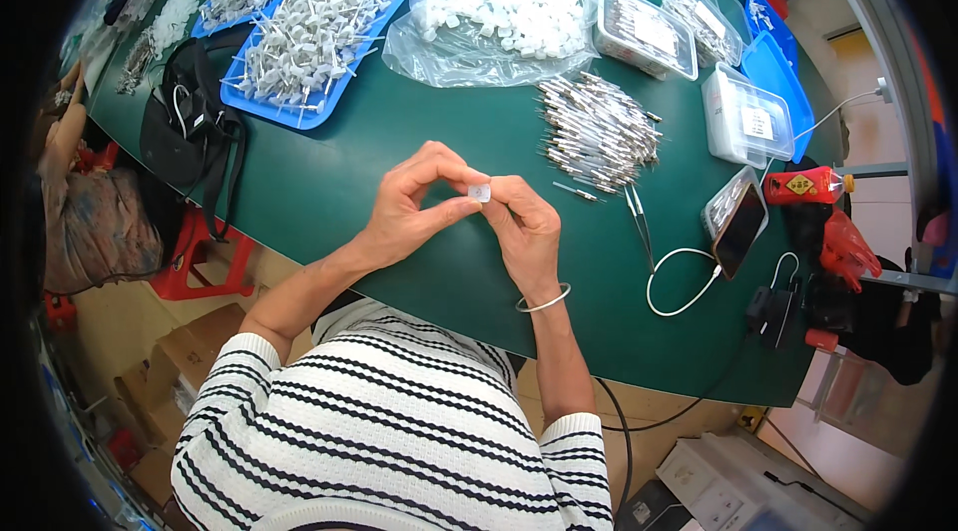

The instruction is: The person repeatedly picks up small white plastic caps and metal rods from a green workbench. They insert the metal rods into the caps by hand and place the assembled units into a blue tray.

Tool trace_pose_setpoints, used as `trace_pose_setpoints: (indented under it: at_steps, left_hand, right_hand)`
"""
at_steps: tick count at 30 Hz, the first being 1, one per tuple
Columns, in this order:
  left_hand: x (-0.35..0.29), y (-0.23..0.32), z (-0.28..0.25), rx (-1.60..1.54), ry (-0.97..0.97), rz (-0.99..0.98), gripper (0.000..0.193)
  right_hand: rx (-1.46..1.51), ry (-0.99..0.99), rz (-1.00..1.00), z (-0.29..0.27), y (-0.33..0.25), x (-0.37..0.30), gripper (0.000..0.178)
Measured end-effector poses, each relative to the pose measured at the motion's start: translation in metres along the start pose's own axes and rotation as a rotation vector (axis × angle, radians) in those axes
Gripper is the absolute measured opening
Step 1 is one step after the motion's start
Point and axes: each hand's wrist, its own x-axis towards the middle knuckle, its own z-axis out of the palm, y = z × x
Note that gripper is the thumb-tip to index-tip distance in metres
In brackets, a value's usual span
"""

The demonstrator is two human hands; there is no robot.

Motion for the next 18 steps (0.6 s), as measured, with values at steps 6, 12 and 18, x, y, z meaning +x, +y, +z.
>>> trace_pose_setpoints:
  at_steps: [6, 12, 18]
  left_hand:
    - [0.006, 0.011, -0.006, 0.292, 0.072, 0.212, 0.024]
    - [0.003, 0.009, -0.008, 0.466, 0.087, 0.325, 0.030]
    - [0.003, 0.004, -0.004, 0.542, 0.068, 0.398, 0.034]
  right_hand:
    - [0.020, 0.046, 0.104, 0.005, -0.013, 0.003, 0.015]
    - [-0.223, 0.061, 0.003, -0.005, -0.038, 0.005, 0.016]
    - [-0.496, 0.033, -0.111, -0.002, -0.043, 0.008, 0.016]
